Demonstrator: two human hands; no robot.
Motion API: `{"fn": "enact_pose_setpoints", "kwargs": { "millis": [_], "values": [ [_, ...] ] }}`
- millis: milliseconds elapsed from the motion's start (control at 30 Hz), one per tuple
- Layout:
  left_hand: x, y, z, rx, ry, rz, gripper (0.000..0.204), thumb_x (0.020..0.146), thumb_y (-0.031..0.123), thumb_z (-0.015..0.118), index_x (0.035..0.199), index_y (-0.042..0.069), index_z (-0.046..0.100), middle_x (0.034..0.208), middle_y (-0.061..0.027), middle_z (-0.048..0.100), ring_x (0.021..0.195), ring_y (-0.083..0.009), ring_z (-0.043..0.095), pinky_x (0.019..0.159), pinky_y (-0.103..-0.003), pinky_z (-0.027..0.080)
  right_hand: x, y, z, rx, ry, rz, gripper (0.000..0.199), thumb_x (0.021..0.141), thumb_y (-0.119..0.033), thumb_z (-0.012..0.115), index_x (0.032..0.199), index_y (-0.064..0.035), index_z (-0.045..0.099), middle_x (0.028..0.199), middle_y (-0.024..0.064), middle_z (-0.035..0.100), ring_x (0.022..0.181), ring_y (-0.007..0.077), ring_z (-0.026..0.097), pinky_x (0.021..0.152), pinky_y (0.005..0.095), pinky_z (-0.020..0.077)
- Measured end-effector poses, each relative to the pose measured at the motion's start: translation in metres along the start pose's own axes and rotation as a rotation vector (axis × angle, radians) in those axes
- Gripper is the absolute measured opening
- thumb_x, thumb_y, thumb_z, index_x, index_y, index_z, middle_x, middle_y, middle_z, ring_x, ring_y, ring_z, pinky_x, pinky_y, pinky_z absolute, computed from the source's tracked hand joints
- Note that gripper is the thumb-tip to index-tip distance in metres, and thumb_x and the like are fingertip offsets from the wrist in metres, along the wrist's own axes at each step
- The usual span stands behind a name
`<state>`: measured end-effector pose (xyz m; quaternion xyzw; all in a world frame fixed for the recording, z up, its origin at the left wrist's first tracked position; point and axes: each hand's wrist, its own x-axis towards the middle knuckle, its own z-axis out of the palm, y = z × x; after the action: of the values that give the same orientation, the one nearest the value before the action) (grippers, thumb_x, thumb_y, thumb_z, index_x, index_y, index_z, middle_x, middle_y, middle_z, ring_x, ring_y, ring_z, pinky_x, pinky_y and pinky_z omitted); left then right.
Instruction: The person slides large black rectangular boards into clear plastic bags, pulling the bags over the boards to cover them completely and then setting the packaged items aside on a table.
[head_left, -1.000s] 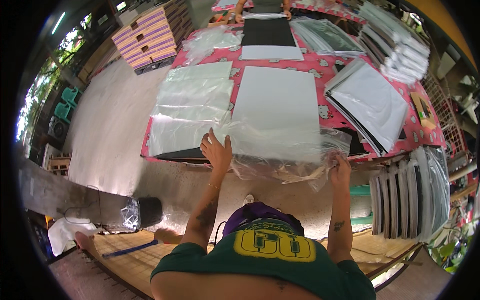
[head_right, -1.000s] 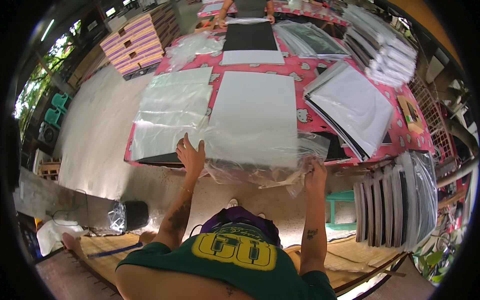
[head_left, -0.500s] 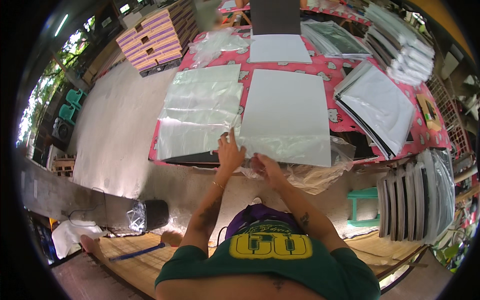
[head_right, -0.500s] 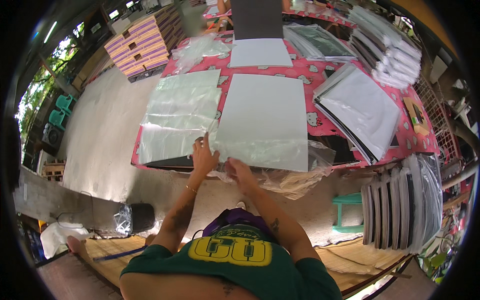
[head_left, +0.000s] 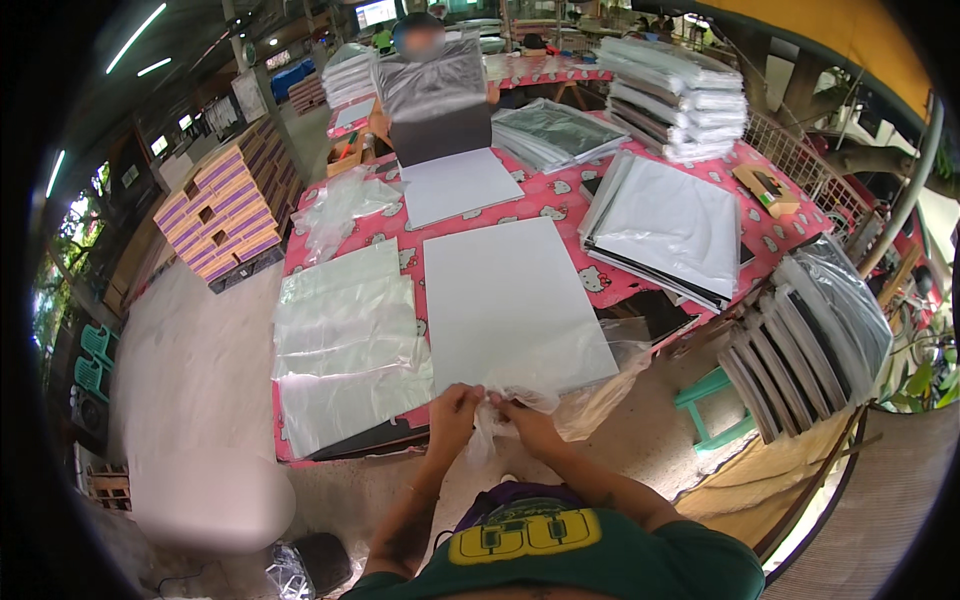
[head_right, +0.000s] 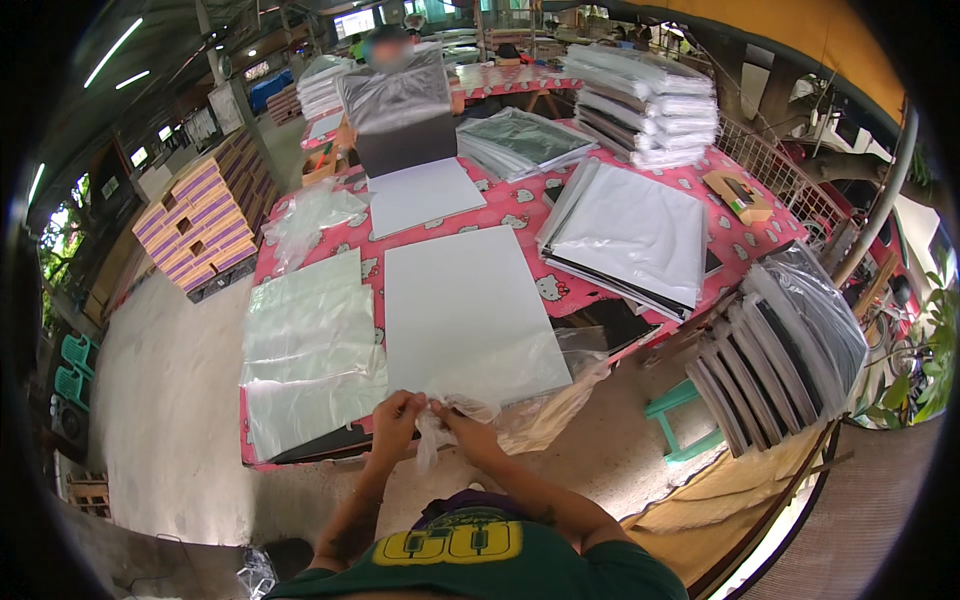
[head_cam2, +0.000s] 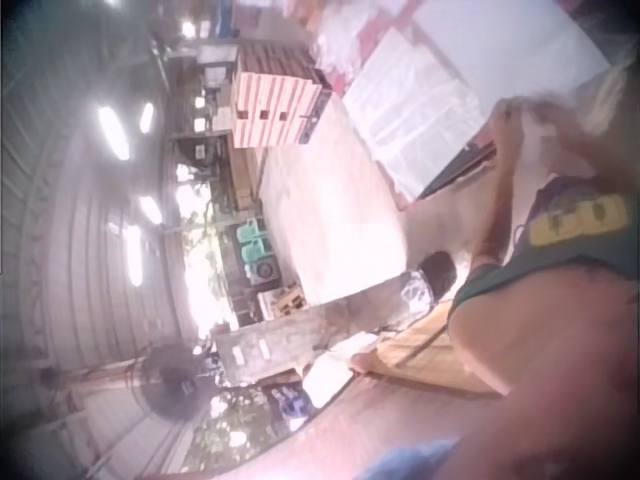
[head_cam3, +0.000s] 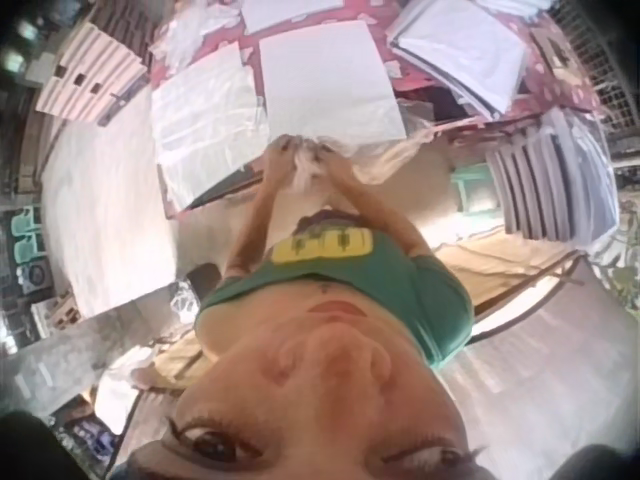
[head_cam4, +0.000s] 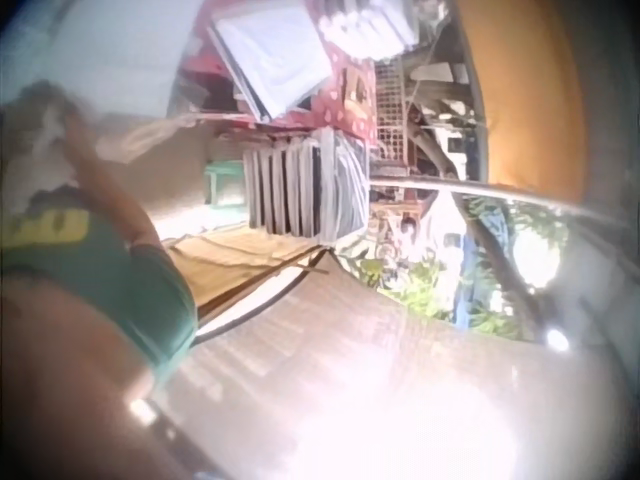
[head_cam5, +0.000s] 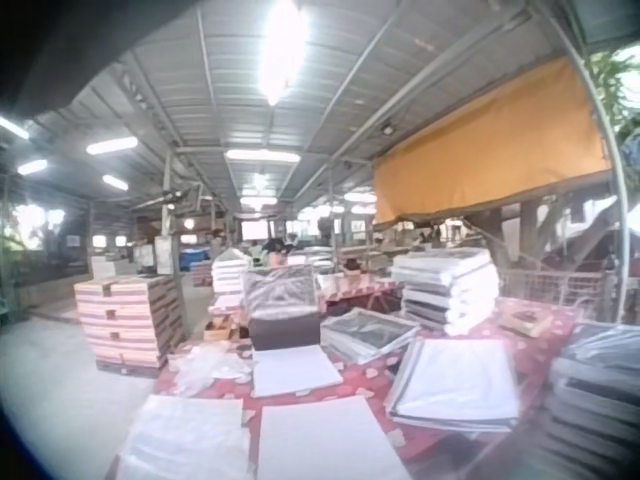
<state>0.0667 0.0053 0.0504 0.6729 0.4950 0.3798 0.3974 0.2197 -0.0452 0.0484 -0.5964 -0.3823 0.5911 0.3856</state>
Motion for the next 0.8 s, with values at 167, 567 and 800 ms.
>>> {"fn": "enact_pose_setpoints", "kwargs": {
  "millis": [167,567,800],
  "values": [
    [0.029,-0.014,-0.026,0.084,0.402,0.117,0.028,0.094,0.020,0.052,0.076,-0.002,0.052,0.062,-0.0031,0.042,0.061,-0.0109,0.039,0.055,-0.029,0.036,-0.019,-0.018,-0.013,0.879,0.027,-0.243,0.035,0.096,-0.036,0.045,0.107,-0.0046,0.055,0.081,0.0014,0.057,0.072,0.0103,0.051,0.069,0.0226,0.0415],
    [0.042,0.068,-0.052,0.024,-0.170,0.500,0.063,0.076,0.006,0.067,0.133,0.008,0.039,0.111,-0.0090,0.057,0.106,-0.0196,0.052,0.088,-0.033,0.044,-0.066,-0.105,-0.098,-0.489,-0.420,-0.702,0.021,0.083,-0.015,0.066,0.101,-0.0083,0.059,0.092,0.0031,0.048,0.080,0.0184,0.051,0.067,0.0308,0.0445],
    [0.040,0.121,-0.027,0.185,-0.668,0.464,0.037,0.078,0.004,0.058,0.114,0.014,0.059,0.089,-0.0099,0.056,0.069,-0.0265,0.058,0.064,-0.036,0.047,-0.049,-0.078,-0.182,-1.416,0.408,0.008,0.035,0.083,-0.034,0.056,0.087,-0.0011,0.067,0.101,0.0204,0.060,0.083,0.0357,0.063,0.074,0.0464,0.0502]
  ]
}}
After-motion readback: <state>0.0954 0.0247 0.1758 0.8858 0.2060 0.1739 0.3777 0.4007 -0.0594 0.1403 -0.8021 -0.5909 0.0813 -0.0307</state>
